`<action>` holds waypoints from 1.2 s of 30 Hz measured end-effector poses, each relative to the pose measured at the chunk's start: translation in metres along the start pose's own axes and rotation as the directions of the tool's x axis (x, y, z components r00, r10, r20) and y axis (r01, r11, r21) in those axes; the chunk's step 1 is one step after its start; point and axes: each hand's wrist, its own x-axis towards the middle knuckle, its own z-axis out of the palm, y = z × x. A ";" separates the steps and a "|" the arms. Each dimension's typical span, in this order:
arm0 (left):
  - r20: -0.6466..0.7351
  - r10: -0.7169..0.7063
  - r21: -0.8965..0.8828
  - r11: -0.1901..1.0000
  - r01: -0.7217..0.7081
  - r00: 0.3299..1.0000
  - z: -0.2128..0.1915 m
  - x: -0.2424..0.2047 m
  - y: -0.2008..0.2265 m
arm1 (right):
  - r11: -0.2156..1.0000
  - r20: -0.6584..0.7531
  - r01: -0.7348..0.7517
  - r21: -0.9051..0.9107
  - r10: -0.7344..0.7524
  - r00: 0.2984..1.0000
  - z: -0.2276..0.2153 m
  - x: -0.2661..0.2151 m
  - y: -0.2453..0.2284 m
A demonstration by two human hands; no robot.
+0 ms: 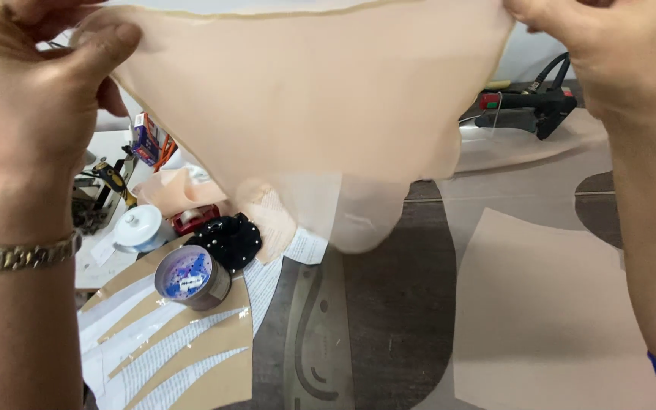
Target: The person handles a piece of light-colored fabric on a cluttered table, smoothing it out and lifting it to inspect the edges. They then place the fabric back down and continue to adjust its position.
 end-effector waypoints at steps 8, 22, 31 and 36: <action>-0.059 -0.220 0.208 0.951 0.227 0.974 -0.009 -0.119 0.097 | 0.988 0.089 -0.101 0.116 0.091 0.992 -0.017 -0.103 -0.108; -0.032 -0.733 0.081 0.676 0.732 0.680 0.016 -0.383 -0.018 | 0.884 0.286 -0.324 0.338 0.231 0.930 0.078 -0.339 -0.055; 0.050 -0.734 0.152 0.676 0.721 0.677 0.018 -0.494 -0.089 | 0.769 0.461 -0.626 0.130 0.512 0.725 0.104 -0.433 -0.043; 0.097 -0.631 0.166 0.773 0.613 0.770 0.006 -0.519 -0.090 | 0.671 0.524 -0.741 0.039 0.617 0.587 0.105 -0.462 -0.052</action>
